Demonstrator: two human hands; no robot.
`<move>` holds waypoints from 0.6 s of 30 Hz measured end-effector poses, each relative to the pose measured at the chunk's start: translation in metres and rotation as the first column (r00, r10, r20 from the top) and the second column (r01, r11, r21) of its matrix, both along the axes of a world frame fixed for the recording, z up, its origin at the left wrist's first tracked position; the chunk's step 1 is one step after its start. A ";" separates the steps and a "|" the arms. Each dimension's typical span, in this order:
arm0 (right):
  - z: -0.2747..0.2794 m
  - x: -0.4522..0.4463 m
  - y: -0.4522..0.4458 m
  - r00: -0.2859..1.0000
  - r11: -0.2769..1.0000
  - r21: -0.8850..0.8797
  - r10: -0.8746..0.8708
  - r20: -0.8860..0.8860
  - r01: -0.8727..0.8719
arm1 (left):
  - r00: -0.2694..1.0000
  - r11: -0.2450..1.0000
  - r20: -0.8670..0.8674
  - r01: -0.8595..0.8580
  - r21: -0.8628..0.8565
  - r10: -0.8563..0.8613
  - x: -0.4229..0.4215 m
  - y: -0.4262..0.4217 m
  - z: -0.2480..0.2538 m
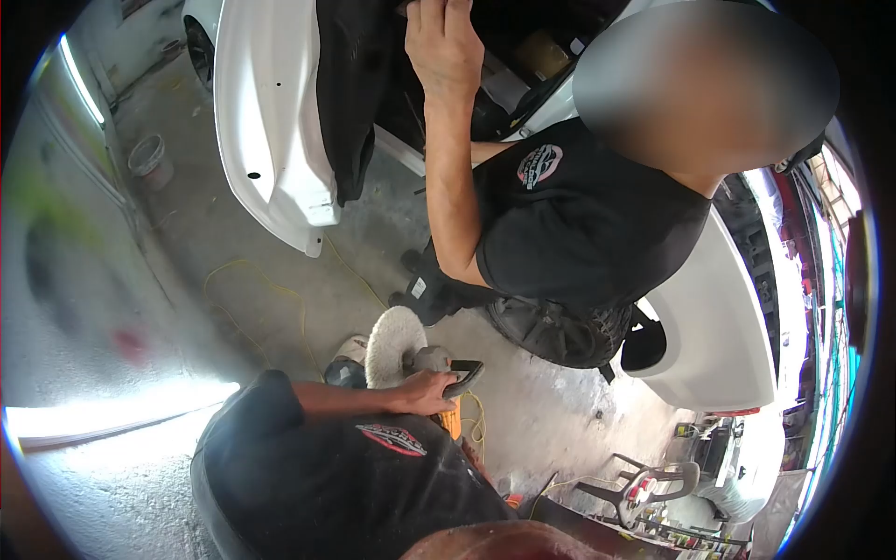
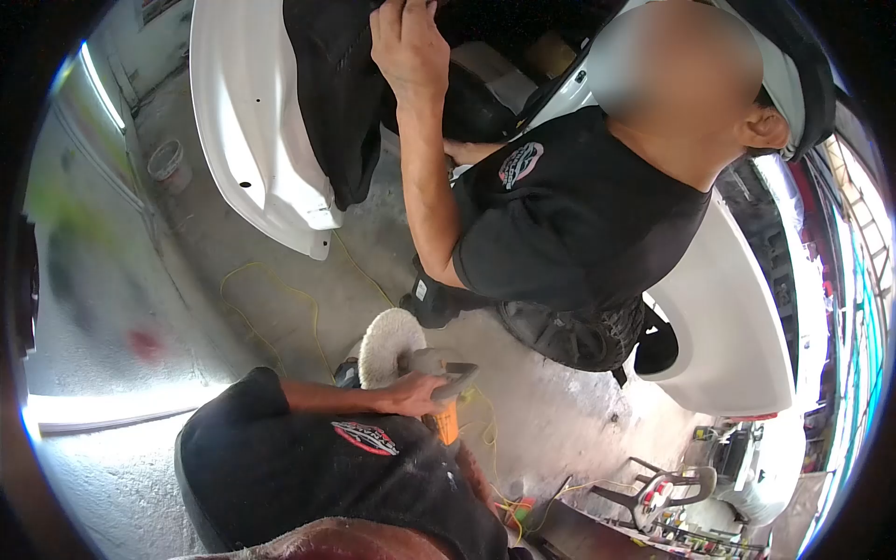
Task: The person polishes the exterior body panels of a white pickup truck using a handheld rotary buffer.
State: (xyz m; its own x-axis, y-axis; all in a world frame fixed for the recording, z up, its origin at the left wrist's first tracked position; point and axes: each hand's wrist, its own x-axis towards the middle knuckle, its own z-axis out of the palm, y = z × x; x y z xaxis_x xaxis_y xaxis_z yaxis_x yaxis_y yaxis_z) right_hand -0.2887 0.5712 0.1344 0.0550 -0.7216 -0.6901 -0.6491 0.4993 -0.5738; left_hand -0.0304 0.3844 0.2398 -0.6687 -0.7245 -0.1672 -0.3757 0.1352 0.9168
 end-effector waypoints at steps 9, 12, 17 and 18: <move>-0.001 -0.069 -0.015 0.836 0.910 0.178 -0.413 0.360 0.374 | 0.973 0.973 -0.058 0.217 -0.078 -0.222 -0.019 0.005 -0.001; 0.008 -0.066 -0.041 0.895 0.885 -0.162 -0.409 0.176 0.436 | 0.945 0.951 -0.127 0.289 -0.106 -0.301 -0.035 0.006 0.002; 0.006 -0.054 -0.082 0.965 0.883 -0.423 -0.253 -0.064 0.203 | 0.875 0.887 -0.154 0.439 -0.142 -0.458 -0.040 0.003 0.053; 0.009 -0.047 -0.090 0.917 0.857 -0.349 -0.398 0.020 0.379 | 0.858 0.870 -0.171 0.453 -0.191 -0.485 -0.043 0.004 0.055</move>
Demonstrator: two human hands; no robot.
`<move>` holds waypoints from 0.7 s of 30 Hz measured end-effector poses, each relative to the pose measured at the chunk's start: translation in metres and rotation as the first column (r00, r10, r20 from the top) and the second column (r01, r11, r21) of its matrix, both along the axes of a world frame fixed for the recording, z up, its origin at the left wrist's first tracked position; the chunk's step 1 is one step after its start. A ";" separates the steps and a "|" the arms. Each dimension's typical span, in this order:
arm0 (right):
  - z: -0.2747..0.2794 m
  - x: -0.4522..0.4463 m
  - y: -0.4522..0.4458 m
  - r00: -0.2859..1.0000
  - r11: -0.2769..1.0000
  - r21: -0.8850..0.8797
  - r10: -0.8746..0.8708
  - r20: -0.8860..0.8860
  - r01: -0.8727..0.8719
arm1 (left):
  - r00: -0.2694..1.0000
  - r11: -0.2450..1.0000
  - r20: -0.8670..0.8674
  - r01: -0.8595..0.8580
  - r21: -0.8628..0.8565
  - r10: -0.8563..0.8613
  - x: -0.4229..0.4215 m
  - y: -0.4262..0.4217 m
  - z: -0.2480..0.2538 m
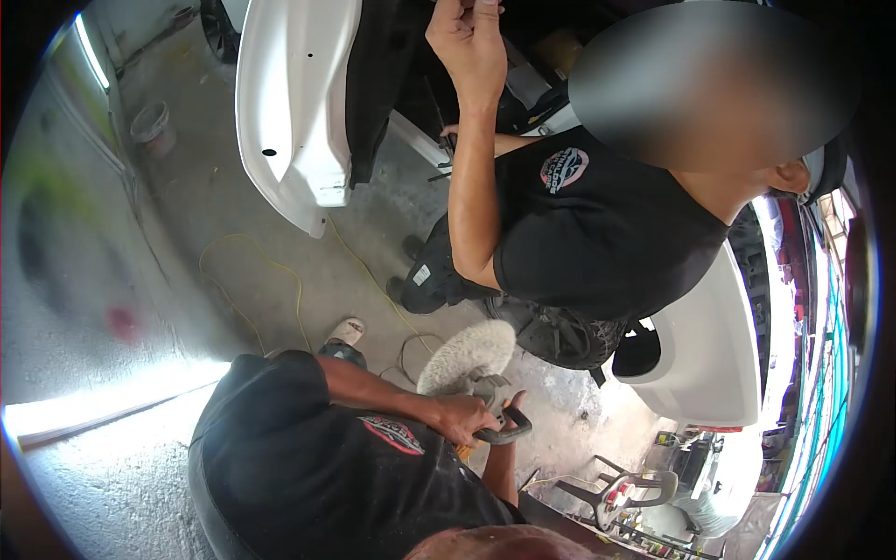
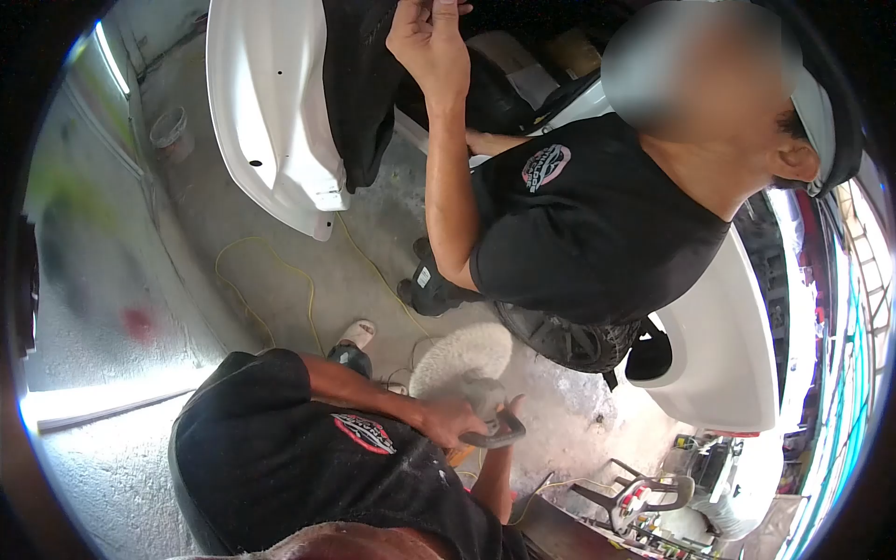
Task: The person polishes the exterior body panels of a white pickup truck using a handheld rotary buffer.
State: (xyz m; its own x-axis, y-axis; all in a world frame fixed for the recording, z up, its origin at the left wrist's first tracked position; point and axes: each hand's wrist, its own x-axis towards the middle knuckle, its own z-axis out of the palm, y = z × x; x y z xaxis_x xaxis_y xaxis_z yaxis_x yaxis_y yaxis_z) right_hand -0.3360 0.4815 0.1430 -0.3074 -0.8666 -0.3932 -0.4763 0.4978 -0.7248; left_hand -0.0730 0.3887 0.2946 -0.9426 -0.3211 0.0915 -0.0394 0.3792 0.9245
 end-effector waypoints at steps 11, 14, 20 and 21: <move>0.018 0.012 -0.003 0.963 0.968 0.061 -0.249 0.105 0.244 | 0.986 0.990 -0.082 0.140 -0.029 -0.142 -0.004 -0.001 0.013; 0.017 0.019 0.001 0.957 0.963 0.073 -0.267 0.115 0.260 | 0.988 0.990 -0.062 0.141 -0.019 -0.142 -0.004 0.003 0.008; 0.010 0.032 0.003 0.948 0.959 0.067 -0.283 0.148 0.276 | 0.991 0.992 0.011 0.130 0.003 -0.130 0.002 0.002 0.008; 0.010 0.032 0.003 0.944 0.957 0.069 -0.290 0.157 0.282 | 0.992 0.992 0.024 0.124 0.005 -0.124 0.003 0.003 0.010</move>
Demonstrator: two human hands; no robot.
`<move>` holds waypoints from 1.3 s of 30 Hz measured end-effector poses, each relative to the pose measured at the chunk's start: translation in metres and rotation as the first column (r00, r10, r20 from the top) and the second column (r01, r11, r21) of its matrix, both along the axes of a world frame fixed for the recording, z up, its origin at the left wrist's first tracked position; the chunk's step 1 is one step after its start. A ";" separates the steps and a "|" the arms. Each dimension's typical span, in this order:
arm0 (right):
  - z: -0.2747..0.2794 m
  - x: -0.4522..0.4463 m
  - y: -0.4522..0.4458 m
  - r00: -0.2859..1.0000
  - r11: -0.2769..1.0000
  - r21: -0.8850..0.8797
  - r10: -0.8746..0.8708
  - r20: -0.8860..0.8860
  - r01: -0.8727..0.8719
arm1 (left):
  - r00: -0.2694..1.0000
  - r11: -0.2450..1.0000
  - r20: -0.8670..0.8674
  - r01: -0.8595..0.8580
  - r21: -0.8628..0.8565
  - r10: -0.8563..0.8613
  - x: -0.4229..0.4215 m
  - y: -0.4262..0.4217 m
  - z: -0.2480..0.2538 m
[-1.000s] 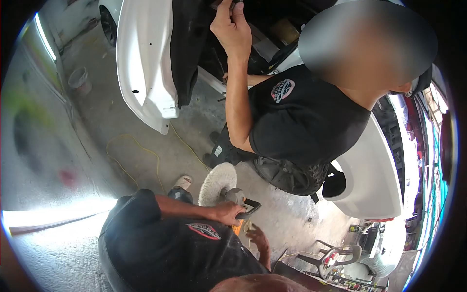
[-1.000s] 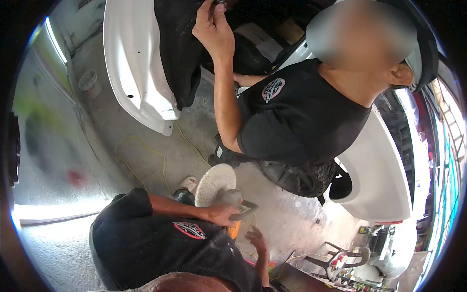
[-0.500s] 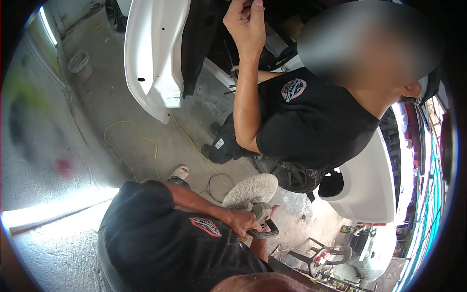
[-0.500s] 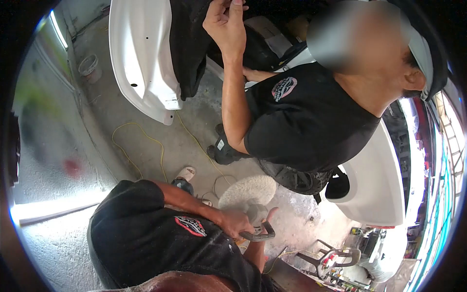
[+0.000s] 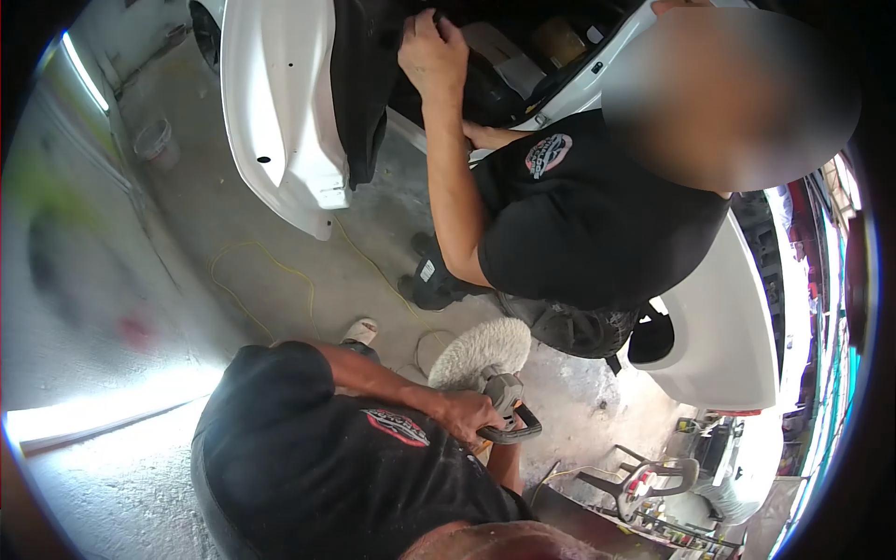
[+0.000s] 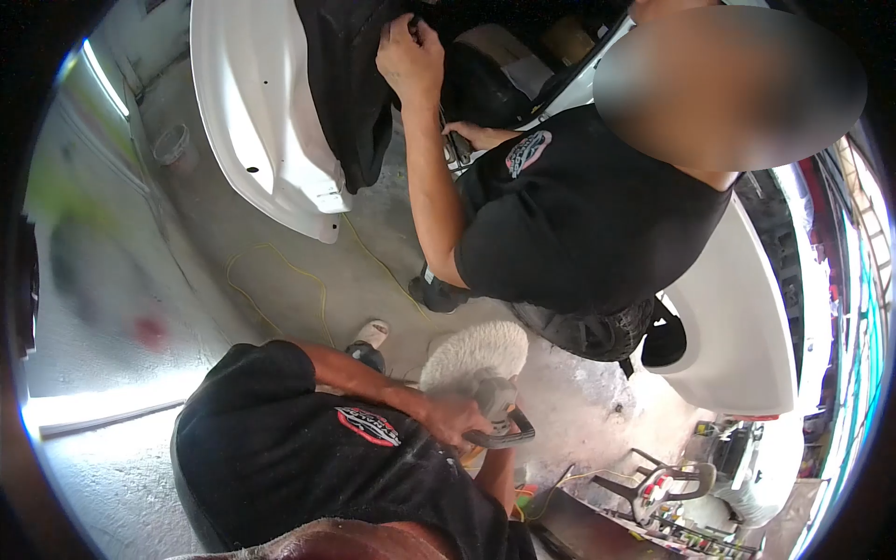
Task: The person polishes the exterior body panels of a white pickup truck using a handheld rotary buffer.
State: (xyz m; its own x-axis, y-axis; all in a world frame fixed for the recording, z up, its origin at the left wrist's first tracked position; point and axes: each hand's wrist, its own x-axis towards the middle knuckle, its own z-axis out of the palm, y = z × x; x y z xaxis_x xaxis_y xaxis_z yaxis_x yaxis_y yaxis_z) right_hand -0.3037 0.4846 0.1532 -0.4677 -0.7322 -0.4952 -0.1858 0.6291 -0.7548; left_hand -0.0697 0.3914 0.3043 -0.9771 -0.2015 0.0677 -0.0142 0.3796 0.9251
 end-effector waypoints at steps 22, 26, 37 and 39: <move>-0.006 0.008 0.011 0.995 0.997 -0.009 -0.080 0.059 0.080 | 0.998 0.999 0.056 0.027 0.030 -0.029 -0.007 0.016 -0.003; -0.006 0.009 0.009 0.995 0.997 -0.017 -0.077 0.067 0.078 | 1.000 1.000 0.005 0.000 -0.021 0.000 -0.011 0.017 -0.003; -0.010 -0.008 -0.005 0.897 0.925 0.105 -0.381 0.225 0.366 | 0.988 0.996 0.131 0.085 0.015 -0.086 -0.031 0.012 0.010; -0.014 -0.007 0.000 0.880 0.914 0.115 -0.406 0.248 0.389 | 0.981 0.995 0.165 0.098 0.006 -0.098 -0.032 0.014 0.011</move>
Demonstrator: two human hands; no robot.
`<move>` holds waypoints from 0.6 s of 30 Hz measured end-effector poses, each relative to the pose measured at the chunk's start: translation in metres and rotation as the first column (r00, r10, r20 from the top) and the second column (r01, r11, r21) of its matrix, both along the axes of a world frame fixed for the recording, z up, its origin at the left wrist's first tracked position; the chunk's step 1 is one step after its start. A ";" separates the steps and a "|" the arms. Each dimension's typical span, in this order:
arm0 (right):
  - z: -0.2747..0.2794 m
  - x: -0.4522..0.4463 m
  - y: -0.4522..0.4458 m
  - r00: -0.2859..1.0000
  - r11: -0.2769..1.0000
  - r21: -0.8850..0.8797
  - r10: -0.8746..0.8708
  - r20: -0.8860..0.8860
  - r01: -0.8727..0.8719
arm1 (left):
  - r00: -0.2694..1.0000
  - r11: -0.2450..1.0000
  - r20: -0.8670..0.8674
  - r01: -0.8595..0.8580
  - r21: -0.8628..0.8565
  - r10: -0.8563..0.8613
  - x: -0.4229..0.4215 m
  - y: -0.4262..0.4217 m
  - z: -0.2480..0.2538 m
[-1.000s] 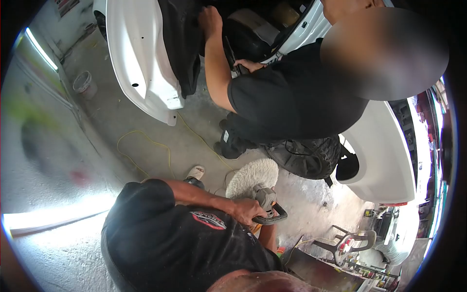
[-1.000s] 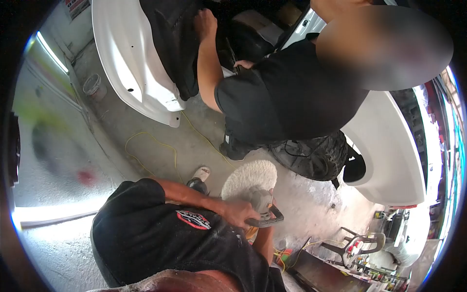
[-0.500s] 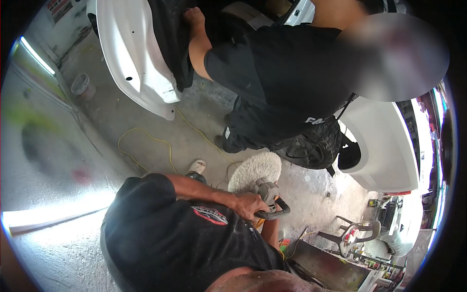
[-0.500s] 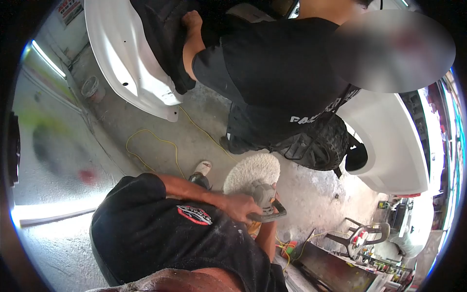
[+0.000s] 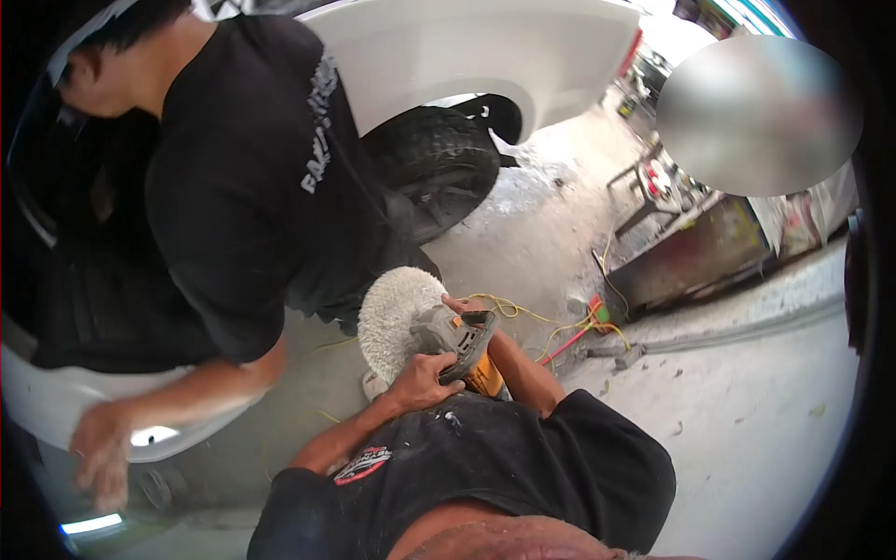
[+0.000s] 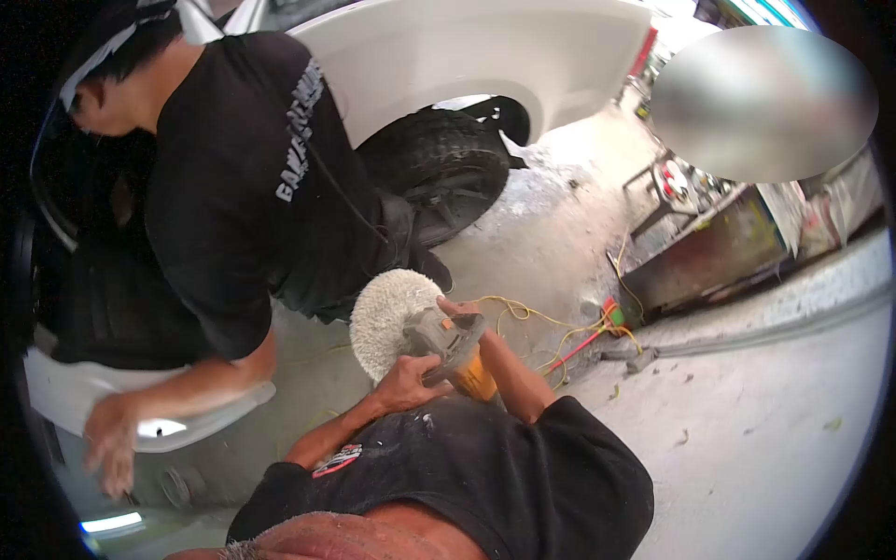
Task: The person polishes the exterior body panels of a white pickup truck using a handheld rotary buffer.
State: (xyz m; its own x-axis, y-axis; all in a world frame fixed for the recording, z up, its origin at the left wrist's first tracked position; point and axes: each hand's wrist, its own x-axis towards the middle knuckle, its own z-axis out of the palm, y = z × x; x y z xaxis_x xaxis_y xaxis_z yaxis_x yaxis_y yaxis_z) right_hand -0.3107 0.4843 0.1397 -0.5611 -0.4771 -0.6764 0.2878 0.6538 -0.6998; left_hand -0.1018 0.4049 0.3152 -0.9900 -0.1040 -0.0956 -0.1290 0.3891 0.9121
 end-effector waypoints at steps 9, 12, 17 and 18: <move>-0.002 0.014 0.004 0.977 0.997 -0.056 0.042 -0.209 -0.055 | 0.995 0.998 -0.084 0.060 -0.007 -0.061 0.008 -0.009 -0.021; -0.004 0.018 0.006 0.972 0.990 -0.104 0.069 -0.225 -0.094 | 0.995 0.998 -0.081 0.067 0.006 -0.066 0.008 -0.012 -0.025; 0.001 0.018 0.018 0.970 0.989 -0.110 0.074 -0.230 -0.102 | 0.994 0.999 -0.096 0.046 -0.012 -0.047 0.011 -0.011 -0.020; 0.003 0.019 0.021 0.970 0.988 -0.109 0.078 -0.231 -0.105 | 0.994 0.999 -0.101 0.044 -0.013 -0.045 0.012 -0.011 -0.019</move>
State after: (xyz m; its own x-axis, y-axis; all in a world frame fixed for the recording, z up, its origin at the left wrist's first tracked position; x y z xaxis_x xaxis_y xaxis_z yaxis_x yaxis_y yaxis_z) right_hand -0.2915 0.5055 0.1427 -0.6426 -0.6031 -0.4726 0.0564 0.5779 -0.8142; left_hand -0.0898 0.3940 0.2960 -0.9982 -0.0603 0.0065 -0.0183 0.4018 0.9155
